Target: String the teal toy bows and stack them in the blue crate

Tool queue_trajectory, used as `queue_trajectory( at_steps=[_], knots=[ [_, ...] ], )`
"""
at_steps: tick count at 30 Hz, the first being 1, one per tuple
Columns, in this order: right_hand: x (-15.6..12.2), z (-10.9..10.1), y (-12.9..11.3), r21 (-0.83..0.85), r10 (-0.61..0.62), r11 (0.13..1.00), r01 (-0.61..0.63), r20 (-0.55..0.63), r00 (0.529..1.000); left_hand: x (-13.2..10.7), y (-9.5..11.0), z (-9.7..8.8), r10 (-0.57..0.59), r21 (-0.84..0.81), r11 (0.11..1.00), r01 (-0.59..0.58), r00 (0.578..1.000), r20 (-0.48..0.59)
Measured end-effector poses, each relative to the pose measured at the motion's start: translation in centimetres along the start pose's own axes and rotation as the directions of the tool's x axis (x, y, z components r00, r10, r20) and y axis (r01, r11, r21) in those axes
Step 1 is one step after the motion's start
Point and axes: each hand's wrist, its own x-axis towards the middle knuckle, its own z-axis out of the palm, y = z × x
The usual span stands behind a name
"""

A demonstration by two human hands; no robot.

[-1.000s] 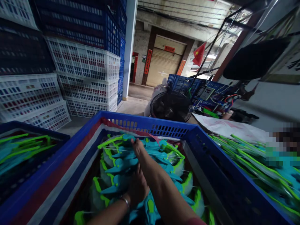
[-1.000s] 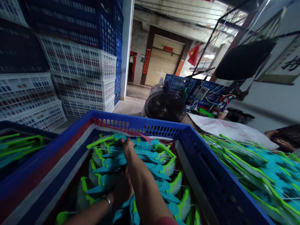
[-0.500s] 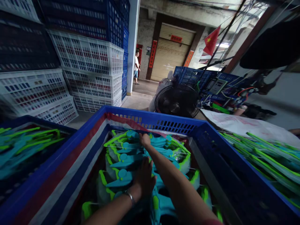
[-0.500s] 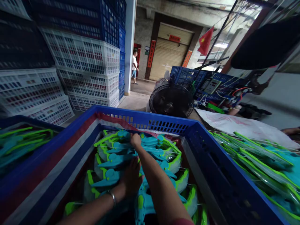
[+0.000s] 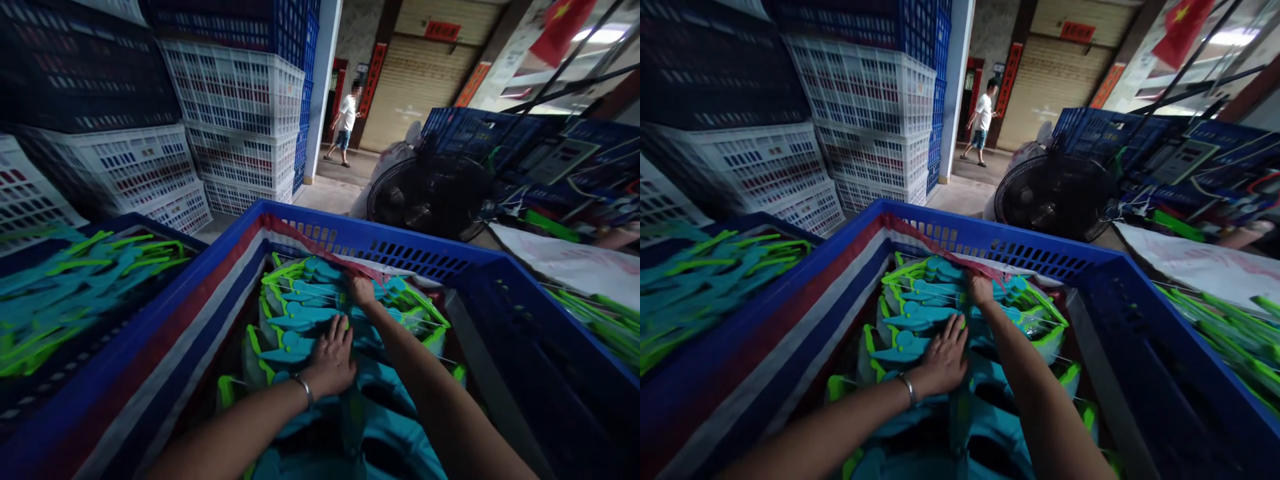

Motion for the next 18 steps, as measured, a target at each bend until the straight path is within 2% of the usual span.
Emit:
queue_trajectory(
  at_steps=[5, 10, 13, 18],
  knots=[
    [-0.2, 0.2, -0.5, -0.024, -0.021, 1.000, 0.020, -0.044, 0.999, -0.1, -0.1, 0.1, 0.019, 0.023, 1.000, -0.018, 0.999, -0.044],
    [-0.8, 0.2, -0.7, -0.045, -0.015, 0.999, 0.012, -0.058, 0.998, -0.1, -0.2, 0.2, 0.010, 0.084, 0.996, -0.007, 0.999, -0.038],
    [-1.3, 0.2, -0.1, -0.049, 0.000, 0.999, -0.002, -0.048, 0.999, 0.0, -0.2, 0.3, -0.011, 0.126, 0.992, 0.016, 0.999, -0.046],
    [-1.4, 0.2, 1.2, -0.041, 0.024, 0.999, -0.024, 0.006, 1.000, 0.0, -0.3, 0.7, 0.020, 0.172, 0.985, -0.004, 0.995, -0.096]
  ],
)
